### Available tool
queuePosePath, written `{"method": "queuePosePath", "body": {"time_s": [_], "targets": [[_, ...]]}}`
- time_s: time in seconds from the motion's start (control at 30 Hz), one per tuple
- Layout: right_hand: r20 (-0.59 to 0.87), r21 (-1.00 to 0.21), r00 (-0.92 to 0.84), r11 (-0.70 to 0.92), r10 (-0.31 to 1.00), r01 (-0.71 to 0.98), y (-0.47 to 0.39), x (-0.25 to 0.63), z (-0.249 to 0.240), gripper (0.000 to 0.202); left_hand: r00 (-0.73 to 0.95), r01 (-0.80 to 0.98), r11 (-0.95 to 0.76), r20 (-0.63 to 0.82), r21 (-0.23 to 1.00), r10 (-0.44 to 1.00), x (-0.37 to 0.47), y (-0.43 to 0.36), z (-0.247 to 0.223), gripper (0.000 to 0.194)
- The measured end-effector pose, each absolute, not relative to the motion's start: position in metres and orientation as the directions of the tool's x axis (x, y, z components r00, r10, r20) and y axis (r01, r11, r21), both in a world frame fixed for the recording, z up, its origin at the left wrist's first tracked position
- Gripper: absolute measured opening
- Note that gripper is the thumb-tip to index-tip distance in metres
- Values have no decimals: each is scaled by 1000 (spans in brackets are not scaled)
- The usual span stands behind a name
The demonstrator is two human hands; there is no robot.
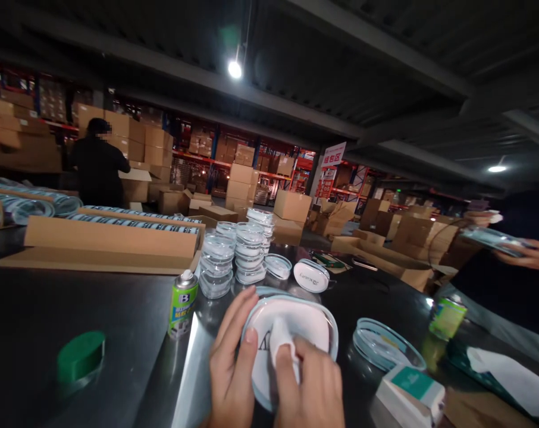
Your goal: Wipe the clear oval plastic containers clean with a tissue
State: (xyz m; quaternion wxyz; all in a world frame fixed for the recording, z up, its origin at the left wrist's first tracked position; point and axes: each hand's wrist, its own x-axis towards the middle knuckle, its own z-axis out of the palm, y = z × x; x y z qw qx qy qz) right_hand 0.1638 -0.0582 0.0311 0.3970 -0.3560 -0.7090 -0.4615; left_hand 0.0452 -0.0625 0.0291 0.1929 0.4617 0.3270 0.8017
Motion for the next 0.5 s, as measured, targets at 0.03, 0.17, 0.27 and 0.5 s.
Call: {"method": "queuePosePath", "body": {"time_s": [0.03,0.17,0.27,0.5], "targets": [[888,378,-441,336,131,863,-57,165,31,20,-495,-18,-709,610,705,619,45,-62,28,29],[891,339,-394,250,223,907,-51,175,33,25,-499,-7,-708,611,706,615,47,-61,27,28],[896,337,-393,260,206,905,-52,174,29,23,-481,-8,-714,623,701,617,48,-60,25,29],[917,208,-276,247,287,946,-41,199,43,24,-462,18,-698,625,716,629,37,-57,26,29]]}}
